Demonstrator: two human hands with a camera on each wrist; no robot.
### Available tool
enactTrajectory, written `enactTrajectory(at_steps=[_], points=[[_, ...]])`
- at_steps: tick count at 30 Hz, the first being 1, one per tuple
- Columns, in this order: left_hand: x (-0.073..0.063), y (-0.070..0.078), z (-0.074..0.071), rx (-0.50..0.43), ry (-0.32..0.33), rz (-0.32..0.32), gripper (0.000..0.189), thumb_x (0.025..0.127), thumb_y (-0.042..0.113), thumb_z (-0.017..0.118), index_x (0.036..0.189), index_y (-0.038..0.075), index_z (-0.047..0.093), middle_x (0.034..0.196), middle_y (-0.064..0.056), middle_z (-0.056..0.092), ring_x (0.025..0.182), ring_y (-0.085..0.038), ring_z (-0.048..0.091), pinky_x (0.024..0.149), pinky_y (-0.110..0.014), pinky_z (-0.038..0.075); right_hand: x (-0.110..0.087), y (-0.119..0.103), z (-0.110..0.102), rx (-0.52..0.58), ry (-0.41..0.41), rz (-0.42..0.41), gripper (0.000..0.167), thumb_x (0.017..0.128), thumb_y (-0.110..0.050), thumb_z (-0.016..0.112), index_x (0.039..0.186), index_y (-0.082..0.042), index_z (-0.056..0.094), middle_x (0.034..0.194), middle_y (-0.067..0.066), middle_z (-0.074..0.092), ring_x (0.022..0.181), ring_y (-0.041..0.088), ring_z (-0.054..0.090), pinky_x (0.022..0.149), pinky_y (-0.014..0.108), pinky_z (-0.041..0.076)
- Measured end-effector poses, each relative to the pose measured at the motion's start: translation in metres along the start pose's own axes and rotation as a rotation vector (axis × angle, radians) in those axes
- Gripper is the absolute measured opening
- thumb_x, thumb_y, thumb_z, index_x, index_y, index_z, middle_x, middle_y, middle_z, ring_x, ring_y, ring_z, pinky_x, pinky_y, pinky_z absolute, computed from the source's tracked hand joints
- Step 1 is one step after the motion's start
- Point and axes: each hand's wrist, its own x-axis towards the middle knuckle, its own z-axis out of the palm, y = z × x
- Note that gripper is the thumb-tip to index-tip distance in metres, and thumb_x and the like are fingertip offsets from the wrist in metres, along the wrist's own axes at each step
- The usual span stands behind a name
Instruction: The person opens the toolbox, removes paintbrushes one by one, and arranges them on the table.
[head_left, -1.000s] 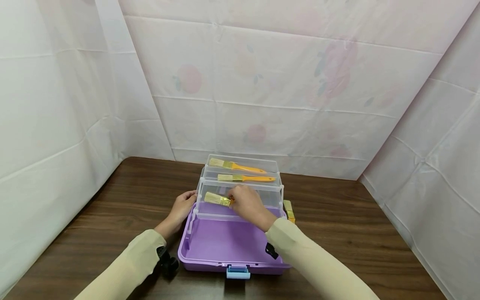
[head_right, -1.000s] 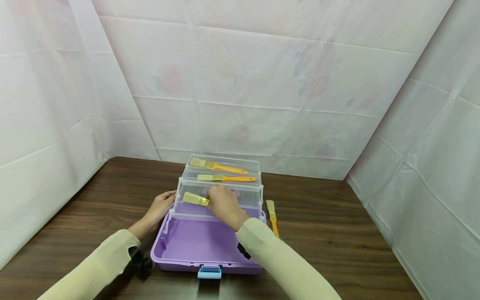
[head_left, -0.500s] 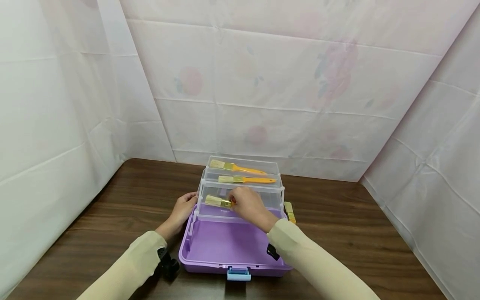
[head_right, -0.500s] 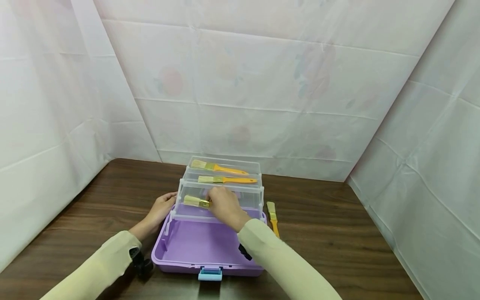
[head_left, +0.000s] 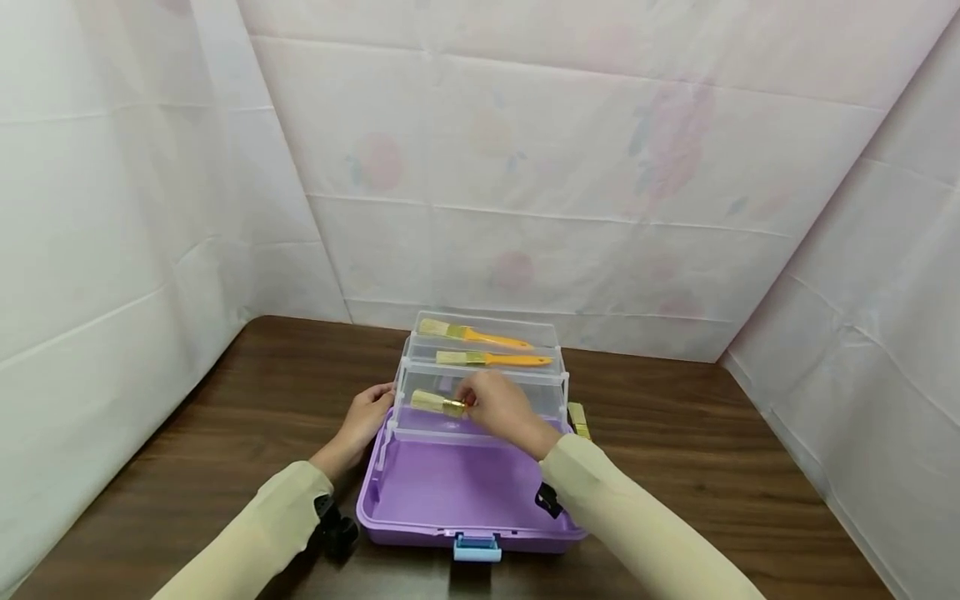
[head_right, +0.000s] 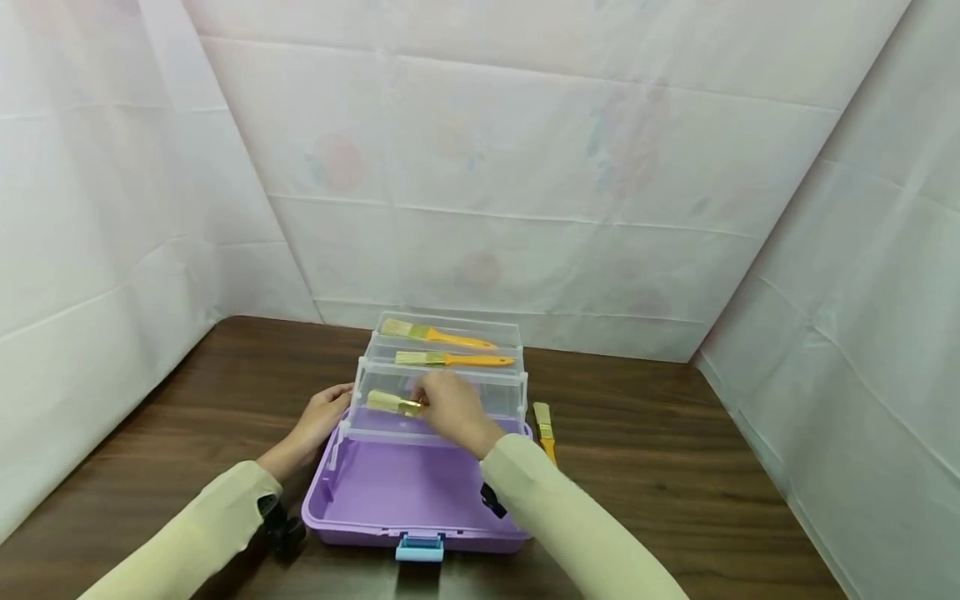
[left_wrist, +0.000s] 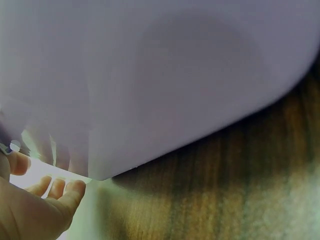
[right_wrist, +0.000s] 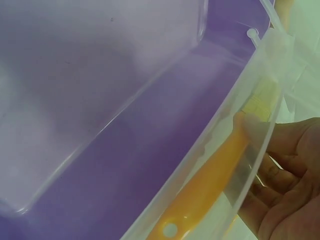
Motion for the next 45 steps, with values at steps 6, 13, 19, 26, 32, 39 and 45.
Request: enactTrajectory(at_steps=[6, 13, 19, 26, 32, 39, 45], points=[[0.003, 0.001, 0.003, -0.001, 0.000, 0.002, 0.041, 0.101, 0.016, 0.040, 0.132, -0.011, 0.047, 0.128, -0.028, 0.052, 0.111, -0.031, 0.051, 0.091, -0.036, 0.042, -0.002, 0.004, -0.009, 0.065, -0.003, 0.010, 0.021, 0.074, 0.010, 0.070, 0.088, -0.004, 0.073, 0.082, 0.003, 0.068, 0.075, 0.014, 0.061, 0.066, 0.024, 0.050], [0.004, 0.001, 0.007, -0.012, 0.002, 0.011, 0.040, 0.101, 0.016, 0.042, 0.130, -0.011, 0.049, 0.124, -0.027, 0.055, 0.106, -0.029, 0.054, 0.085, -0.031, 0.044, -0.009, 0.009, -0.021, 0.139, 0.011, 0.040, 0.016, 0.076, 0.007, 0.073, 0.087, -0.004, 0.070, 0.078, 0.001, 0.065, 0.071, 0.013, 0.059, 0.063, 0.024, 0.049], [0.004, 0.003, 0.008, 0.001, 0.007, 0.021, 0.040, 0.100, 0.015, 0.042, 0.129, -0.012, 0.050, 0.122, -0.027, 0.056, 0.106, -0.029, 0.054, 0.086, -0.032, 0.044, -0.014, 0.015, -0.033, 0.222, 0.033, 0.069, 0.015, 0.077, 0.005, 0.074, 0.089, -0.003, 0.069, 0.079, 0.002, 0.064, 0.072, 0.014, 0.059, 0.064, 0.025, 0.049], [0.003, 0.003, 0.004, 0.027, 0.010, 0.020, 0.041, 0.100, 0.016, 0.043, 0.129, -0.011, 0.051, 0.122, -0.027, 0.055, 0.107, -0.029, 0.053, 0.087, -0.032, 0.043, -0.018, 0.024, -0.045, 0.308, 0.051, 0.095, 0.016, 0.079, 0.005, 0.073, 0.093, -0.003, 0.070, 0.084, 0.003, 0.064, 0.074, 0.017, 0.059, 0.066, 0.027, 0.050], [0.004, 0.003, 0.004, 0.016, 0.007, 0.016, 0.041, 0.100, 0.016, 0.043, 0.129, -0.011, 0.050, 0.122, -0.027, 0.056, 0.106, -0.029, 0.053, 0.085, -0.030, 0.044, -0.020, 0.033, -0.053, 0.322, 0.065, 0.181, 0.017, 0.079, 0.001, 0.075, 0.095, -0.004, 0.071, 0.084, 0.002, 0.064, 0.074, 0.017, 0.060, 0.068, 0.030, 0.051], [0.006, 0.001, 0.003, 0.004, -0.005, 0.016, 0.041, 0.101, 0.017, 0.041, 0.130, -0.011, 0.049, 0.124, -0.027, 0.055, 0.107, -0.029, 0.053, 0.085, -0.030, 0.044, -0.024, 0.043, -0.062, 0.458, 0.094, 0.268, 0.018, 0.079, 0.001, 0.075, 0.096, 0.000, 0.070, 0.085, 0.009, 0.064, 0.072, 0.020, 0.060, 0.065, 0.034, 0.053], [0.007, 0.000, 0.003, 0.004, -0.004, 0.020, 0.041, 0.101, 0.016, 0.041, 0.130, -0.011, 0.049, 0.123, -0.027, 0.055, 0.107, -0.029, 0.053, 0.085, -0.029, 0.044, -0.025, 0.051, -0.066, 0.573, 0.110, 0.348, 0.022, 0.081, 0.000, 0.073, 0.102, 0.001, 0.068, 0.090, 0.011, 0.062, 0.077, 0.022, 0.060, 0.065, 0.035, 0.055]])
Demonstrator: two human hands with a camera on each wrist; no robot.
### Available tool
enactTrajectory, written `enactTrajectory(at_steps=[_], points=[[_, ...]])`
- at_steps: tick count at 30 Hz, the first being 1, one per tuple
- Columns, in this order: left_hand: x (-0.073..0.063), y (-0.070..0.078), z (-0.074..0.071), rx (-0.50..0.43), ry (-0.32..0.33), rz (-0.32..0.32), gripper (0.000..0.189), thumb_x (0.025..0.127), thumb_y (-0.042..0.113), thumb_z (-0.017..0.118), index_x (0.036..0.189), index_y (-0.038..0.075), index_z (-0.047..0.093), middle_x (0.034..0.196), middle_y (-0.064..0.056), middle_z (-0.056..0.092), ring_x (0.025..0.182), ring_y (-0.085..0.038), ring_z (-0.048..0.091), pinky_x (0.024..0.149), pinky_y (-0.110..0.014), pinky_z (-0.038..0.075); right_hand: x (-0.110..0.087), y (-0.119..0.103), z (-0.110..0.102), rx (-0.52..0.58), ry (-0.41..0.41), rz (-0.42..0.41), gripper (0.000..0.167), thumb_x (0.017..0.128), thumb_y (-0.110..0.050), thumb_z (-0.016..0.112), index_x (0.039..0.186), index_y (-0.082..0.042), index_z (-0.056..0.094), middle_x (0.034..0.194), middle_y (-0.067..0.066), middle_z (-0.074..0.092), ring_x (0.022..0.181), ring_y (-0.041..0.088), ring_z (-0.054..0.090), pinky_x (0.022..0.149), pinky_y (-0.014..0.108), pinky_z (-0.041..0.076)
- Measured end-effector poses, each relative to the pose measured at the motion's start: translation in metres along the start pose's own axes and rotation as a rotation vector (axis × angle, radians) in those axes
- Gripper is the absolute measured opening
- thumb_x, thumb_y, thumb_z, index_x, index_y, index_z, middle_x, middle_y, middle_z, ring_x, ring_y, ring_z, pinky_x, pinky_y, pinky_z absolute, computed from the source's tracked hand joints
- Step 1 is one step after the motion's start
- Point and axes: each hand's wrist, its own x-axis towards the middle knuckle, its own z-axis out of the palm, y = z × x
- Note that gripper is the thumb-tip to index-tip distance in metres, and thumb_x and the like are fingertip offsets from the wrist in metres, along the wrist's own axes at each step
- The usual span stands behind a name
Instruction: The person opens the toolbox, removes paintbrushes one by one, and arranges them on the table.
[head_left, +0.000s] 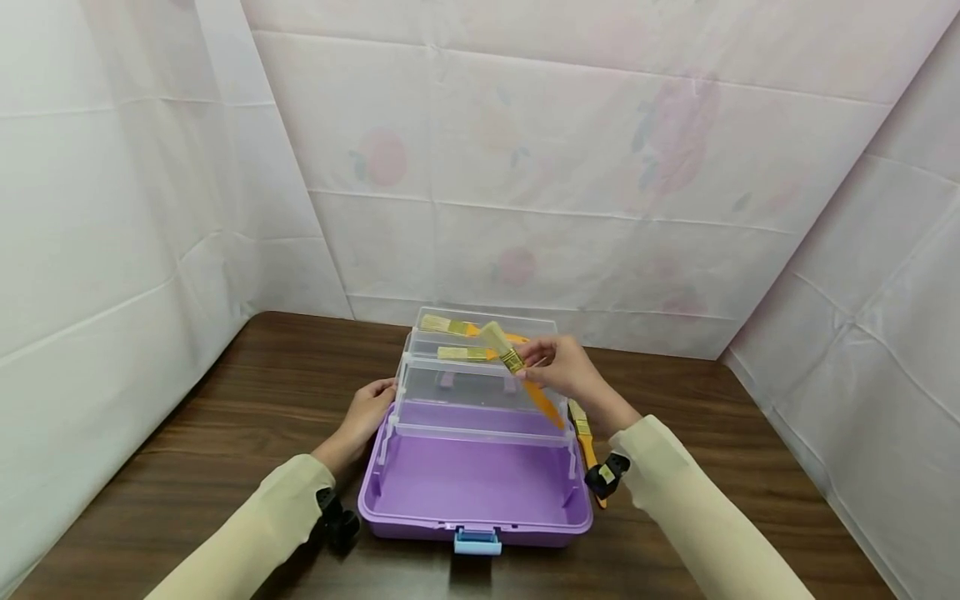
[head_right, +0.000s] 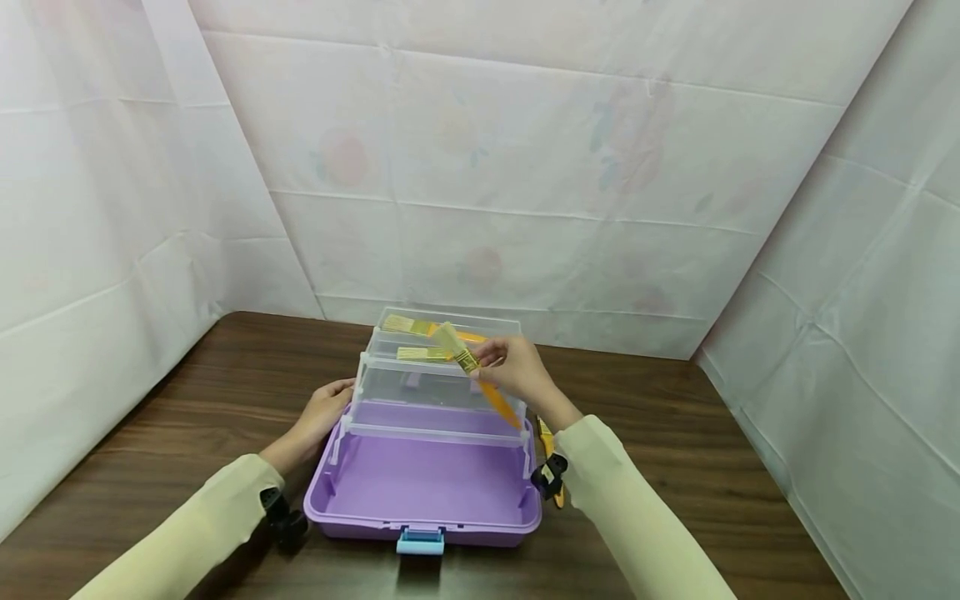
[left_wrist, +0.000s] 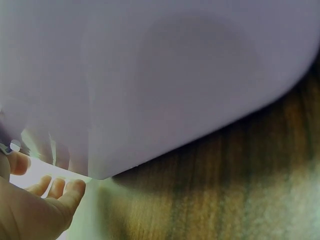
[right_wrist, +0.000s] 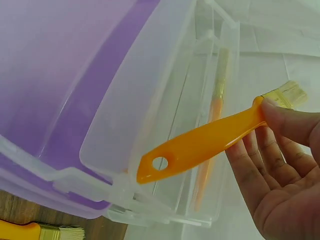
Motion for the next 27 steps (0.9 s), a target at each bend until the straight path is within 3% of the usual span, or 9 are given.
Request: enactTrajectory(at_steps=[10, 27], points=[[-0.001, 0.000, -0.001, 0.000, -0.001, -0.004, 0.041, 0.101, 0.017, 0.042, 0.130, -0.011, 0.049, 0.124, -0.027, 0.055, 0.107, -0.029, 0.053, 0.085, -0.030, 0.044, -0.002, 0.005, -0.008, 0.118, 0.055, 0.091, 0.026, 0.082, 0.000, 0.072, 0.108, 0.002, 0.065, 0.094, 0.012, 0.064, 0.084, 0.023, 0.061, 0.068, 0.035, 0.055], [0.000, -0.003, -0.002, -0.004, -0.004, -0.014, 0.041, 0.101, 0.015, 0.040, 0.132, -0.012, 0.047, 0.126, -0.028, 0.053, 0.110, -0.031, 0.052, 0.090, -0.034, 0.042, -0.003, 0.016, -0.025, 0.345, 0.145, 0.170, 0.035, 0.084, -0.001, 0.071, 0.116, 0.005, 0.060, 0.094, 0.008, 0.061, 0.078, 0.016, 0.062, 0.075, 0.037, 0.055]])
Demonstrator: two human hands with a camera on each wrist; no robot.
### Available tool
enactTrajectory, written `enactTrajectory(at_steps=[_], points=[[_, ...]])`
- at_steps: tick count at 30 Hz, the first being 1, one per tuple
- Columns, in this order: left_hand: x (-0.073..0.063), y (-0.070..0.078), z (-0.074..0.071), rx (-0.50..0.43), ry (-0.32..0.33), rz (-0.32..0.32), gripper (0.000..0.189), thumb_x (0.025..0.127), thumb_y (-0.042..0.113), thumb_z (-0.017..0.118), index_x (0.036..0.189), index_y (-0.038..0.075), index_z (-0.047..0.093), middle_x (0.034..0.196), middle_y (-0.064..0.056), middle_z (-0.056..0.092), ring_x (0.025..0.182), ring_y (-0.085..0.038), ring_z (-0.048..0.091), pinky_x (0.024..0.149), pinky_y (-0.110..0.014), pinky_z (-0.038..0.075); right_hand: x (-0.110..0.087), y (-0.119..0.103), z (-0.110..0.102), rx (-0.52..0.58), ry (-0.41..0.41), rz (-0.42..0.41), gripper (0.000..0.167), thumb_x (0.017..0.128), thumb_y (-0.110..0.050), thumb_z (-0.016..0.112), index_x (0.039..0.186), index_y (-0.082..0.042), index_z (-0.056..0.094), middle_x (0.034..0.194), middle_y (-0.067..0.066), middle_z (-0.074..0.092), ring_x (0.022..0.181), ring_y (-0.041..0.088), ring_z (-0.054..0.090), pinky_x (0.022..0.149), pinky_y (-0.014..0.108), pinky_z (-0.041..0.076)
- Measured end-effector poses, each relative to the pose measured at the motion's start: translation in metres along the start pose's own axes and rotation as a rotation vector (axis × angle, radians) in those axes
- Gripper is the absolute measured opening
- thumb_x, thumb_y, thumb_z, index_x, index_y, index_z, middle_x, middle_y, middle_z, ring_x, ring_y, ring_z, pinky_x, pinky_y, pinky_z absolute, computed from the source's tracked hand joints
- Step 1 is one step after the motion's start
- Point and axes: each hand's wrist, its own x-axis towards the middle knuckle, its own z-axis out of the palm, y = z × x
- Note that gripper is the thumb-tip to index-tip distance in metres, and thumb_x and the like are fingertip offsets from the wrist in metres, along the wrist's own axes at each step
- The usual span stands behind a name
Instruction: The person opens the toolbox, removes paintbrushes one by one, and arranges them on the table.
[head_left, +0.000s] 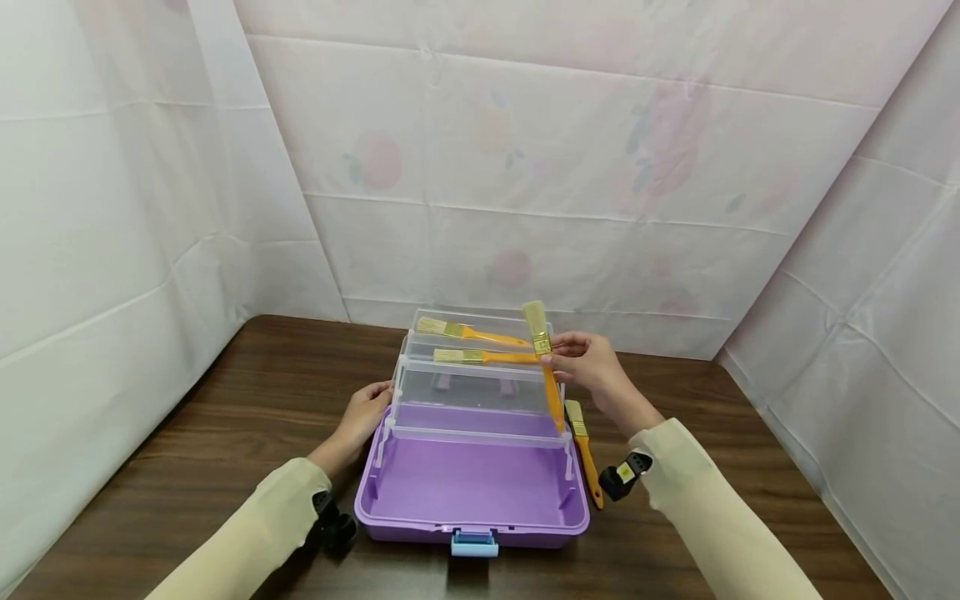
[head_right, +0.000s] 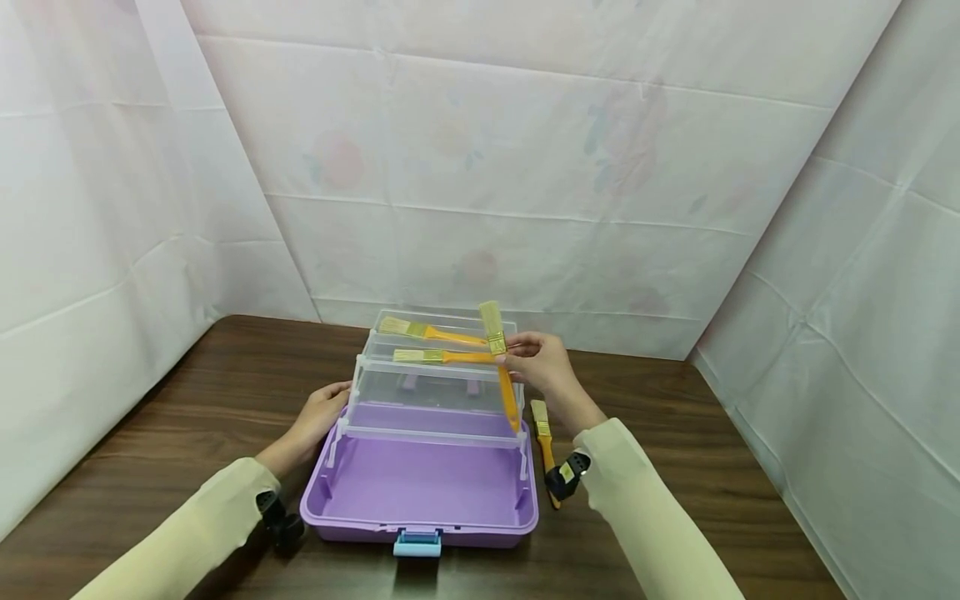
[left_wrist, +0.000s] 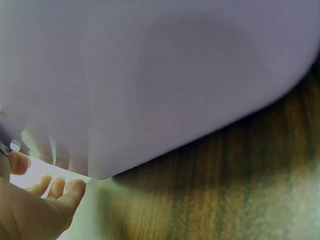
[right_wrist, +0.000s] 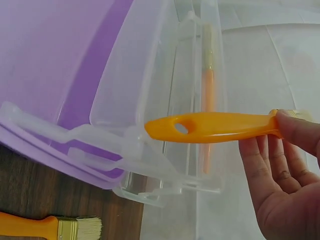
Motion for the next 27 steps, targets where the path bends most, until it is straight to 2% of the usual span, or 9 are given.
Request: enactTrajectory(at_steps=[8, 20, 27], points=[[0.000, 0.001, -0.001, 0.001, 0.002, 0.004, 0.042, 0.100, 0.015, 0.040, 0.132, -0.013, 0.046, 0.126, -0.029, 0.052, 0.110, -0.031, 0.051, 0.089, -0.033, 0.043, 0.001, 0.003, -0.011, 0.052, 0.024, 0.019, 0.038, 0.085, -0.001, 0.070, 0.119, 0.008, 0.056, 0.091, 0.006, 0.061, 0.075, 0.014, 0.063, 0.072, 0.033, 0.055], [0.000, 0.000, -0.001, 0.006, -0.001, 0.011, 0.042, 0.100, 0.015, 0.040, 0.131, -0.013, 0.046, 0.126, -0.029, 0.053, 0.108, -0.030, 0.053, 0.086, -0.030, 0.044, -0.005, 0.017, -0.035, 0.070, 0.057, 0.070, 0.042, 0.086, -0.006, 0.071, 0.121, 0.007, 0.055, 0.086, 0.001, 0.064, 0.073, 0.011, 0.064, 0.071, 0.030, 0.055], [0.000, 0.000, -0.001, 0.010, 0.001, 0.010, 0.042, 0.100, 0.015, 0.039, 0.131, -0.013, 0.047, 0.125, -0.028, 0.053, 0.108, -0.030, 0.053, 0.086, -0.029, 0.044, -0.011, 0.025, -0.049, 0.091, 0.052, 0.054, 0.043, 0.086, -0.004, 0.070, 0.122, 0.011, 0.052, 0.083, -0.001, 0.066, 0.073, 0.012, 0.065, 0.071, 0.030, 0.055]])
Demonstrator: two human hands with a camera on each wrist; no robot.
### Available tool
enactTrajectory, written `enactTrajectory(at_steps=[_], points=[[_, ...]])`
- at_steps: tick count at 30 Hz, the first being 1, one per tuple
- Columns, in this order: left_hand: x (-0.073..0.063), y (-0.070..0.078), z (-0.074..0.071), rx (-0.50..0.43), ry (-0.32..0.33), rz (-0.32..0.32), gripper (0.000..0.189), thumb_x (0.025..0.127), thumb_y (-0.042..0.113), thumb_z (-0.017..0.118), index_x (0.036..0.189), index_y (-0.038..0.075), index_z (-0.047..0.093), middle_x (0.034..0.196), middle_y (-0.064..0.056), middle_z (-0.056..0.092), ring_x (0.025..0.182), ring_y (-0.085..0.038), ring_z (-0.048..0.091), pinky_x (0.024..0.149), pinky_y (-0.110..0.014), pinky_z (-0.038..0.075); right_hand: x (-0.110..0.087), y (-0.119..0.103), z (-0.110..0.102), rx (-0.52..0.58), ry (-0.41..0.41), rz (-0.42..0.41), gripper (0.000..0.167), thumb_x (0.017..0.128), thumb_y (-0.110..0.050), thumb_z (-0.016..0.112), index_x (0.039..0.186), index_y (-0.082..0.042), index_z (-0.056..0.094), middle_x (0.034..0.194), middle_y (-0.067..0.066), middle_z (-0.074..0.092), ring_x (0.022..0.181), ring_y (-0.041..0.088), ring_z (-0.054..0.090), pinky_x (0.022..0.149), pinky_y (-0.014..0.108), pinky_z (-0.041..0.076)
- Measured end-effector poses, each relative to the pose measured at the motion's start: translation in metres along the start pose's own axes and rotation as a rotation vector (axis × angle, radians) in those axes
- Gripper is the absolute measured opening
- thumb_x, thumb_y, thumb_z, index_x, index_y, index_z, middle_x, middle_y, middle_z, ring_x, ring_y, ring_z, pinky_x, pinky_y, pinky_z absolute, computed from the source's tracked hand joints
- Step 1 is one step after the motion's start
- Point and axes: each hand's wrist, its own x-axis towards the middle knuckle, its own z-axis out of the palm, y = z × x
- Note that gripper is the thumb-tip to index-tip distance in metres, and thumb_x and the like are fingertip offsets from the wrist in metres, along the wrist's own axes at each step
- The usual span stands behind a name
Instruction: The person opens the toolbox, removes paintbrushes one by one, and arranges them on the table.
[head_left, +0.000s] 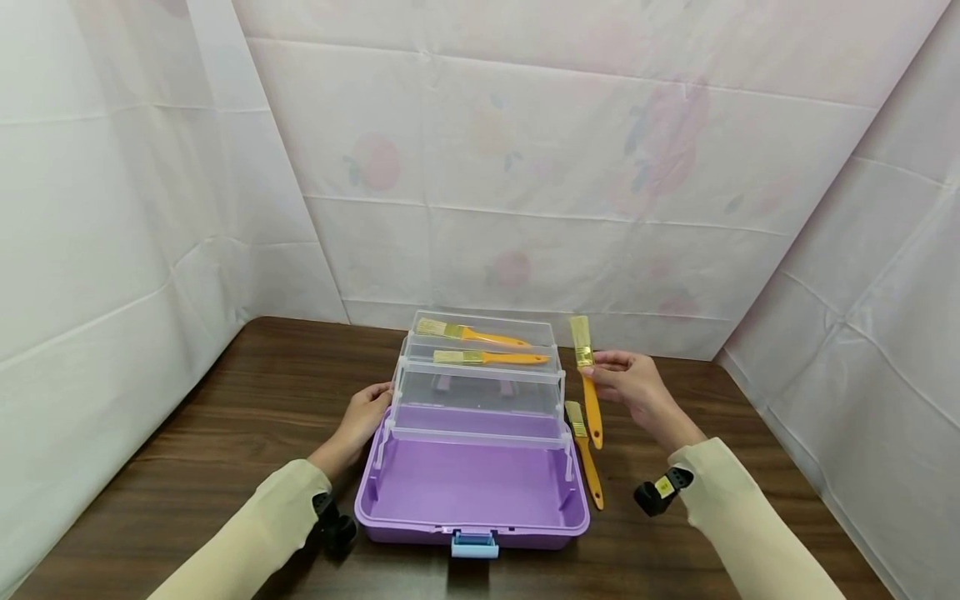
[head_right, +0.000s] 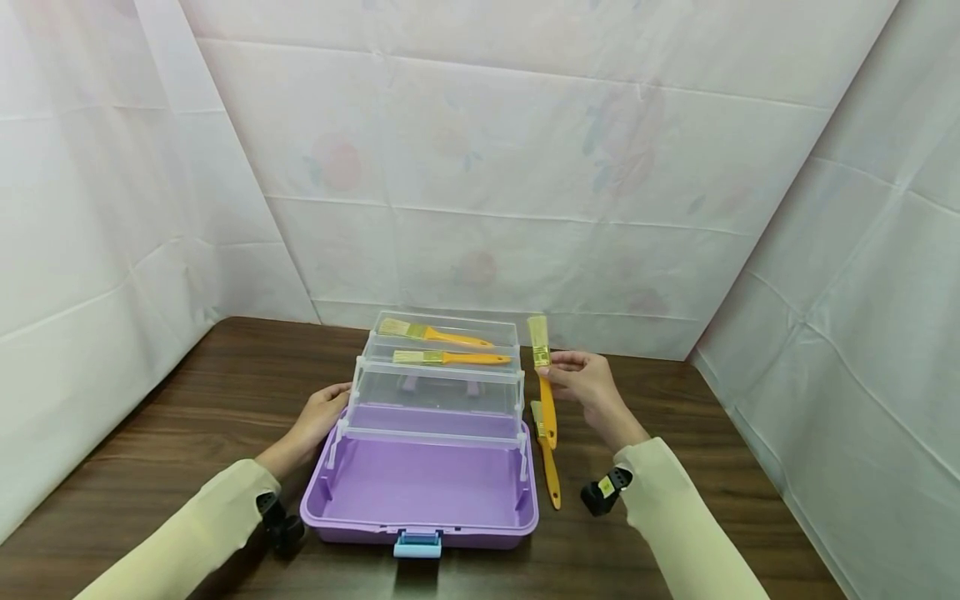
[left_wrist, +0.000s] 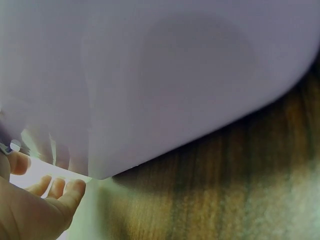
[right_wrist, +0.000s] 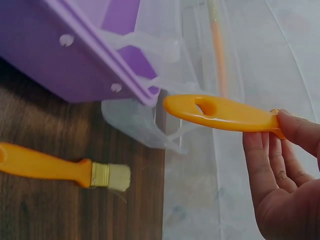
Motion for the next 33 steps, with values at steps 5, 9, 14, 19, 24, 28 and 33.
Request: enactTrajectory(at_steps=[5, 9, 14, 19, 24, 28, 33], points=[[0.000, 0.001, 0.000, 0.002, -0.001, -0.005, 0.041, 0.101, 0.015, 0.040, 0.131, -0.012, 0.048, 0.125, -0.028, 0.054, 0.108, -0.030, 0.053, 0.086, -0.030, 0.044, -0.002, 0.006, -0.009, 0.021, -0.005, 0.009, 0.044, 0.086, -0.005, 0.070, 0.122, 0.012, 0.051, 0.082, -0.001, 0.068, 0.073, 0.012, 0.065, 0.069, 0.029, 0.055], [-0.001, 0.002, 0.000, 0.004, 0.001, -0.011, 0.041, 0.101, 0.015, 0.040, 0.131, -0.012, 0.048, 0.126, -0.028, 0.053, 0.108, -0.030, 0.053, 0.086, -0.031, 0.044, -0.004, 0.010, -0.014, 0.051, -0.005, 0.018, 0.040, 0.086, -0.004, 0.070, 0.119, 0.011, 0.053, 0.082, 0.000, 0.068, 0.074, 0.012, 0.065, 0.069, 0.029, 0.055], [-0.001, 0.002, 0.000, 0.006, -0.003, -0.016, 0.042, 0.101, 0.016, 0.040, 0.132, -0.011, 0.047, 0.128, -0.028, 0.052, 0.110, -0.031, 0.052, 0.089, -0.035, 0.043, -0.005, 0.016, -0.019, 0.070, -0.009, 0.030, 0.038, 0.086, -0.003, 0.070, 0.117, 0.010, 0.054, 0.082, 0.000, 0.068, 0.075, 0.014, 0.066, 0.069, 0.030, 0.055], [-0.002, 0.002, 0.000, 0.003, -0.003, -0.015, 0.042, 0.101, 0.016, 0.040, 0.132, -0.011, 0.047, 0.127, -0.028, 0.053, 0.109, -0.030, 0.053, 0.088, -0.033, 0.044, -0.007, 0.022, -0.024, 0.077, -0.010, 0.035, 0.036, 0.086, -0.002, 0.068, 0.117, 0.011, 0.054, 0.082, 0.000, 0.068, 0.075, 0.014, 0.066, 0.068, 0.030, 0.055], [-0.002, 0.002, 0.000, 0.001, -0.003, -0.012, 0.041, 0.101, 0.016, 0.040, 0.132, -0.012, 0.047, 0.126, -0.028, 0.053, 0.108, -0.029, 0.053, 0.087, -0.032, 0.044, -0.008, 0.031, -0.029, 0.056, 0.003, 0.043, 0.039, 0.087, -0.003, 0.068, 0.119, 0.012, 0.053, 0.082, 0.000, 0.068, 0.074, 0.012, 0.065, 0.068, 0.029, 0.055], [-0.002, 0.002, 0.000, 0.002, 0.000, -0.008, 0.041, 0.101, 0.015, 0.040, 0.132, -0.011, 0.047, 0.126, -0.028, 0.053, 0.109, -0.030, 0.053, 0.087, -0.032, 0.044, -0.009, 0.038, -0.032, 0.035, 0.016, 0.055, 0.042, 0.087, -0.003, 0.068, 0.122, 0.013, 0.051, 0.083, -0.001, 0.068, 0.074, 0.012, 0.065, 0.069, 0.029, 0.055], [-0.003, 0.002, 0.000, -0.002, -0.005, -0.006, 0.042, 0.101, 0.016, 0.040, 0.132, -0.011, 0.046, 0.128, -0.029, 0.052, 0.111, -0.031, 0.052, 0.090, -0.034, 0.043, -0.010, 0.048, -0.036, 0.035, 0.028, 0.078, 0.042, 0.086, -0.004, 0.069, 0.121, 0.012, 0.052, 0.083, 0.000, 0.068, 0.076, 0.015, 0.065, 0.069, 0.030, 0.055]])
